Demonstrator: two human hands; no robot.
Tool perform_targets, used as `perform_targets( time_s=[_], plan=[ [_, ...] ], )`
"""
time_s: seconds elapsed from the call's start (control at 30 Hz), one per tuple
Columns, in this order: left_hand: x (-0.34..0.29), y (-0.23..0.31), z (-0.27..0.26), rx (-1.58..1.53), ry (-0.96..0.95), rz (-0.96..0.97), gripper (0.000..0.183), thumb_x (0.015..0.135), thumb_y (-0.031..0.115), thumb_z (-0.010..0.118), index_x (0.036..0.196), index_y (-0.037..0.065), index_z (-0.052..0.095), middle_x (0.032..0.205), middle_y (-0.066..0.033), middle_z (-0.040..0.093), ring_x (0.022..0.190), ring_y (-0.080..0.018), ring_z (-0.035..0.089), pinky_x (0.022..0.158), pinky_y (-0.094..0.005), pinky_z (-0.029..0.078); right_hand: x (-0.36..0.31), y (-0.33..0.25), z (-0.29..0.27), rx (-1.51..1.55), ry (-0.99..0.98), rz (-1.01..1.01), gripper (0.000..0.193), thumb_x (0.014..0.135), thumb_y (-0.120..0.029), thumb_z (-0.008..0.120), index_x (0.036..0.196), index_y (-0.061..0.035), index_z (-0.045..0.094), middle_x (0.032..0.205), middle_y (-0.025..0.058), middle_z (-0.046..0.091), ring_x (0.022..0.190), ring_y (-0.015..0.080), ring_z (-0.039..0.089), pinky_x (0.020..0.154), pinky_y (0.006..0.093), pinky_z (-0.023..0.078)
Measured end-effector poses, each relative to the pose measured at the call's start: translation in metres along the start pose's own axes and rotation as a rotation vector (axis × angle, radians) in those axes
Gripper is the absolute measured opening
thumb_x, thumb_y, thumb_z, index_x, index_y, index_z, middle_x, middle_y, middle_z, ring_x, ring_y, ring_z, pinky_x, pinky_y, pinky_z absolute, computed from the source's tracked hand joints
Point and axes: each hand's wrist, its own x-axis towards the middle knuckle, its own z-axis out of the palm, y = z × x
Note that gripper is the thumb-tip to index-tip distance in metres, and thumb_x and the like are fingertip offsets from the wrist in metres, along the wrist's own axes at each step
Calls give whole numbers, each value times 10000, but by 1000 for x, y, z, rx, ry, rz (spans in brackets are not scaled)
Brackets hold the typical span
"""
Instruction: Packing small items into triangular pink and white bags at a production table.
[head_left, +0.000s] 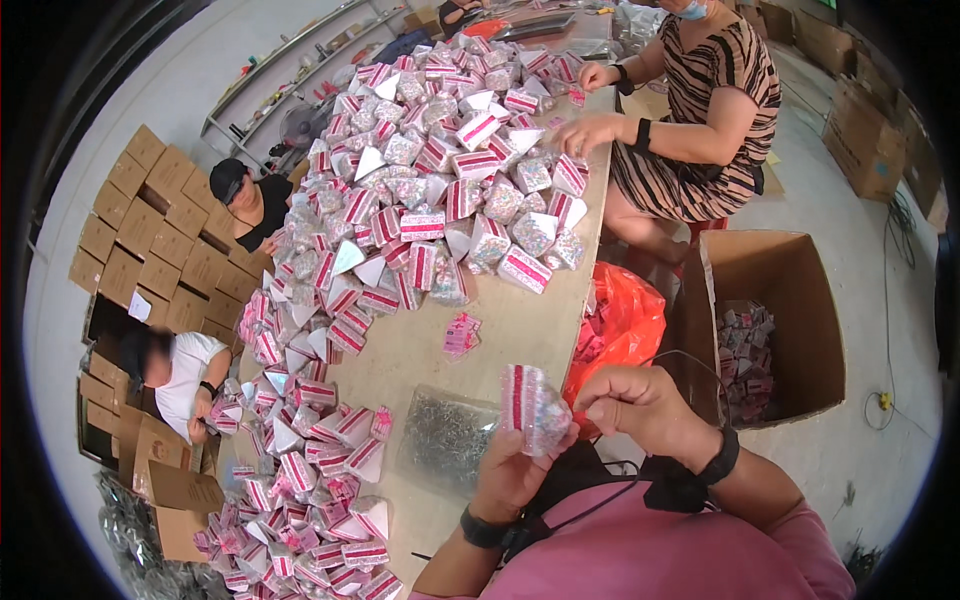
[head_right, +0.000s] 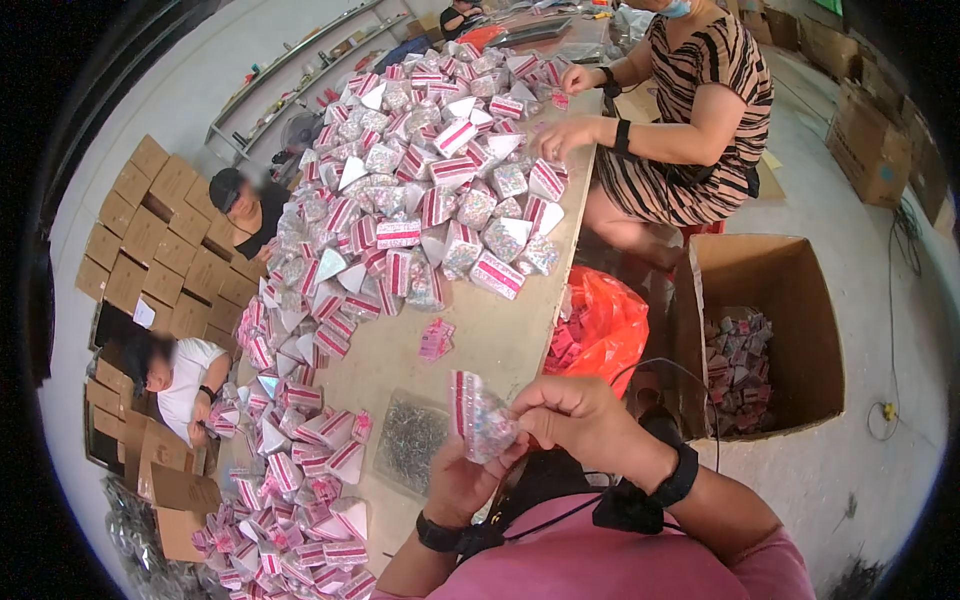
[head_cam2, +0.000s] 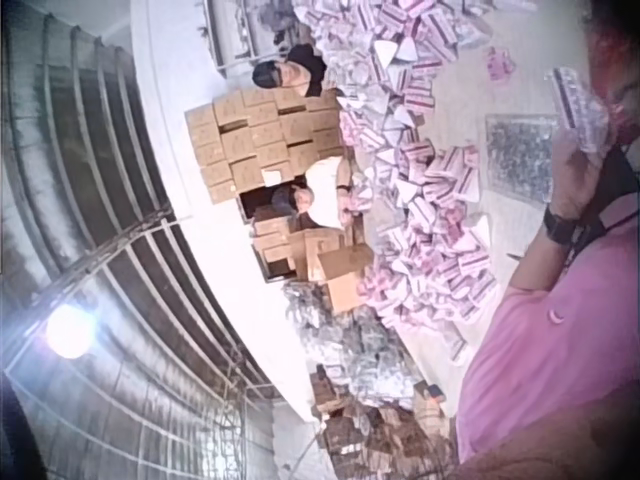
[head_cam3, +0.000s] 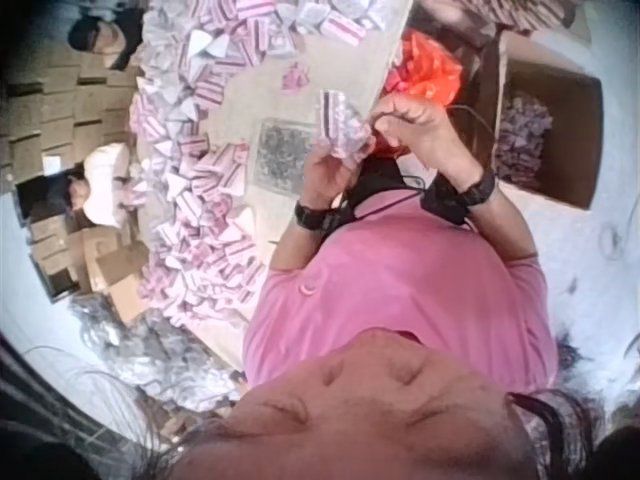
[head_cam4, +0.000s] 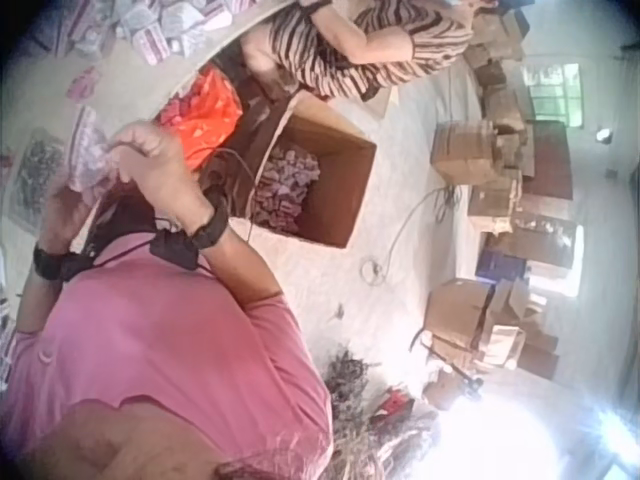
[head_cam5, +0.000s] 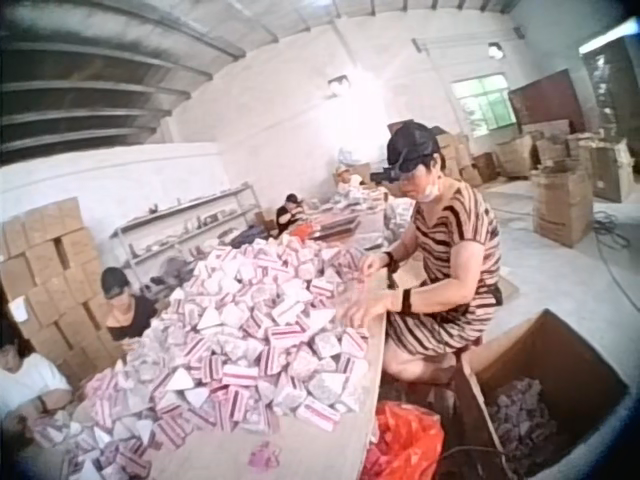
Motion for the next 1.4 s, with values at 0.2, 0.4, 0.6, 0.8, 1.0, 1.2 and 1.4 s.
perform_targets(
  time_s=[0.2, 0.4, 0.6, 0.8, 1.0, 1.2, 1.4],
  plan=[
    [8, 8, 7, -160, 21, 38, 599, 801, 221, 664, 1289, -22, 414, 1249, -192, 525, 1179, -333, 511, 1022, -486, 401, -4, 0, 14, -280, 49, -81, 98, 885, -20, 558, 960, 11, 613, 769, 79, 640, 724, 101, 624, 641, 249, 494],
    [9, 10, 8, -185, -8, 30, 578, 805, 213, 655, 1284, -17, 427, 1275, -192, 510, 1198, -333, 493, 1032, -490, 389, -2, -10, 20, -389, 77, -149, 95, 865, -24, 566, 943, 9, 608, 767, 134, 633, 709, 199, 659, 626, 292, 507],
    [10, 8, 11, -205, -14, 26, 578, 806, 213, 652, 1293, -5, 430, 1283, -190, 506, 1210, -324, 484, 1043, -496, 371, 1, -9, 22, -511, 82, -199, 100, 851, -34, 565, 939, -7, 604, 767, 176, 605, 704, 308, 646, 603, 331, 499],
    [10, 7, 6, -212, -16, 23, 636, 792, 210, 653, 1328, -7, 390, 1282, -186, 503, 1215, -315, 477, 1039, -502, 364, 3, -8, 22, -528, 106, -224, 101, 845, -46, 568, 932, -12, 606, 769, 177, 607, 698, 330, 633, 592, 350, 499],
    [12, 8, 6, -216, -61, -7, 698, 794, 218, 652, 1375, 8, 328, 1304, -196, 477, 1227, -326, 465, 1045, -502, 355, 3, -14, 24, -505, 87, -161, 111, 837, -54, 574, 936, -22, 612, 776, 179, 613, 702, 322, 640, 586, 350, 499],
    [12, 9, 6, -193, -63, -14, 719, 790, 228, 662, 1380, 8, 316, 1309, -203, 469, 1225, -325, 464, 1040, -498, 359, 4, -16, 23, -497, 72, -108, 96, 841, -62, 570, 922, -28, 609, 760, 178, 606, 697, 318, 641, 585, 345, 498],
    [13, 8, 8, -93, 22, 19, 752, 749, 258, 667, 1375, 11, 330, 1287, -212, 486, 1187, -324, 491, 1011, -489, 379, 5, -8, 20, -470, 72, -129, 83, 846, -65, 563, 906, -26, 606, 734, 171, 601, 686, 297, 647, 584, 336, 496]
  ],
)
